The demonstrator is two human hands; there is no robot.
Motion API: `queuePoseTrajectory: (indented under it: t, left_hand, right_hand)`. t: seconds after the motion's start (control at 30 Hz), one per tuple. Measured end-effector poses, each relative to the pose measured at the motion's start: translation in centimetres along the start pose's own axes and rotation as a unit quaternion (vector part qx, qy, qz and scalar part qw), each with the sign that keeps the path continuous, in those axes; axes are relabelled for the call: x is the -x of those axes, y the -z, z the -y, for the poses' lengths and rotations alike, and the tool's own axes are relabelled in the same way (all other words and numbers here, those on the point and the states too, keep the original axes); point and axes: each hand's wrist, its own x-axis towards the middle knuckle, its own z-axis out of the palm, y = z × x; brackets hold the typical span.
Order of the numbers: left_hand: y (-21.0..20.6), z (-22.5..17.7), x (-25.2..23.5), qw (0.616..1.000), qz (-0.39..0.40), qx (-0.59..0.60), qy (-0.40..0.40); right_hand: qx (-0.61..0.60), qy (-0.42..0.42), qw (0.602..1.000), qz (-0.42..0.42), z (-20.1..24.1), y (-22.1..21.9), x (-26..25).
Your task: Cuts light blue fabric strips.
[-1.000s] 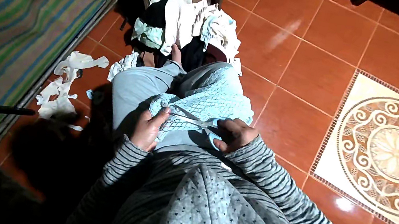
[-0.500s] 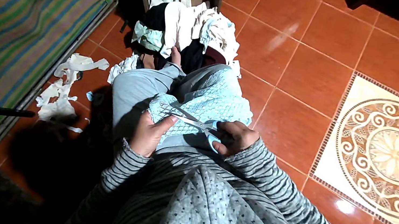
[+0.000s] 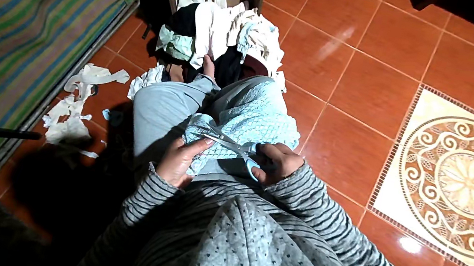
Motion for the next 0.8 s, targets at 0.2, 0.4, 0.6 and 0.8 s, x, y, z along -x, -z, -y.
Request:
queuePoseTrajectory:
  t: [0.2, 0.4, 0.6, 0.8]
  left_hand:
    - [0.1, 0.2, -0.1, 1.0, 0.005, -0.012, -0.021]
    - [0.1, 0.3, -0.4, 1.0, -0.007, 0.005, -0.028]
    - [1.8, 2.5, -3.0, 0.991, 0.092, 0.026, 0.093]
    - [0.0, 3.1, -4.0, 0.999, 0.013, -0.015, -0.039]
  right_hand:
    - [-0.012, -0.004, 1.0, 0.005, -0.1, -0.3, 0.0]
    - [-0.086, -0.071, 0.992, 0.066, -0.2, 0.1, 0.0]
    - [-0.144, -0.136, 0.98, 0.025, -1.4, 1.3, -0.2]
    - [-0.133, -0.155, 0.979, -0.012, -3.3, 1.7, 0.3]
